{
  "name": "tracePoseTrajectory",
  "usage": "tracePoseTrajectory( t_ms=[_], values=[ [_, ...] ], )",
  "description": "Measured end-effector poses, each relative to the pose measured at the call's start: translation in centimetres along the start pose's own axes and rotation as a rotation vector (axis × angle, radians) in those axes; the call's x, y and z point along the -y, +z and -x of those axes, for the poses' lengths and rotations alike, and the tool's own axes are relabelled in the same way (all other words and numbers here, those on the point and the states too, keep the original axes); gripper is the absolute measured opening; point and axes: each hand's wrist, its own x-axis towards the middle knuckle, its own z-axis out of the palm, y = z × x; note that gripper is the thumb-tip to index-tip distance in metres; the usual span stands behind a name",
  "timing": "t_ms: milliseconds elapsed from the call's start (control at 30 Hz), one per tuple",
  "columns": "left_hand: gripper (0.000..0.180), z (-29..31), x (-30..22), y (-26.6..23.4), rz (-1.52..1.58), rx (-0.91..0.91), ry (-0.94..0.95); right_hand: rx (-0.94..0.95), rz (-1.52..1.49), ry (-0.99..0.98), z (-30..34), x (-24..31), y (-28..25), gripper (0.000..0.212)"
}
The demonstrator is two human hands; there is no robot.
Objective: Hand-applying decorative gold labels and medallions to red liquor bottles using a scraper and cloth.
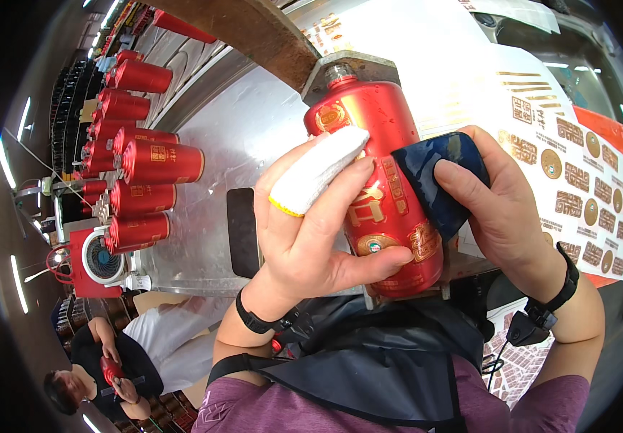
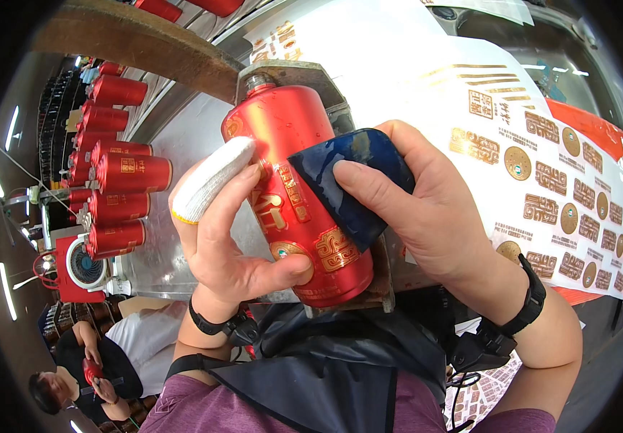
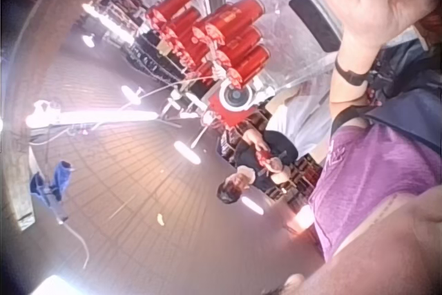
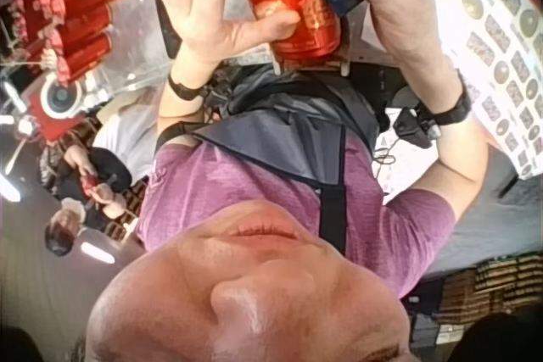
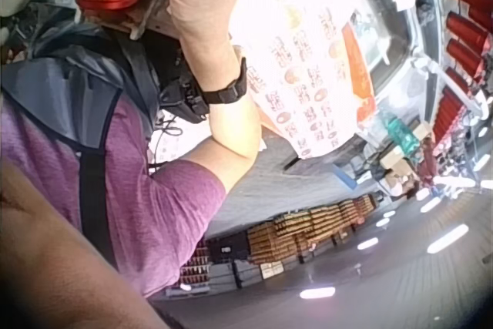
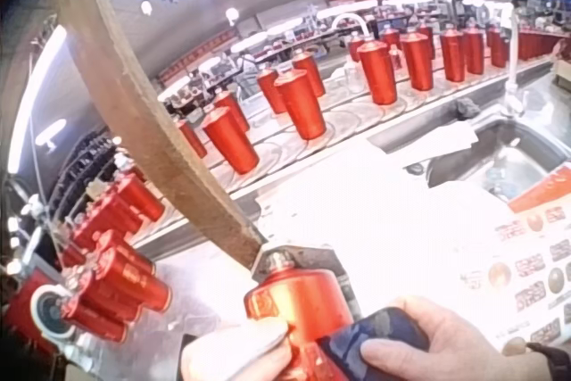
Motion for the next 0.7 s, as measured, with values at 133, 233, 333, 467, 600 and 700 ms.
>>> tracePoseTrajectory(
  t_ms=[133, 233, 333, 467, 600, 700],
  values=[
    [0.087, 0.0, 0.2, 0.1, 0.027, -0.017, 0.040, 0.003, -0.010, 0.006, 0.0, -0.1, -0.1, 0.019],
    [0.077, -0.3, -0.2, 0.1, 0.068, -0.026, -0.005, 0.004, 0.001, 0.003, 0.0, -0.1, -0.1, 0.020],
    [0.068, -0.6, -0.5, 0.0, 0.091, -0.036, -0.044, 0.000, 0.016, -0.004, 0.0, -0.2, -0.1, 0.020],
    [0.066, -0.6, -0.6, -0.2, 0.066, -0.032, -0.017, -0.002, 0.030, 0.001, 0.1, -0.3, -0.1, 0.020],
    [0.057, -0.1, -1.0, -0.4, 0.015, -0.032, 0.029, -0.002, 0.048, -0.003, 0.1, -0.2, -0.1, 0.021],
    [0.036, -0.1, -1.3, -0.5, -0.002, -0.018, 0.134, -0.009, 0.074, 0.003, 0.1, -0.2, -0.2, 0.021]
  ],
)
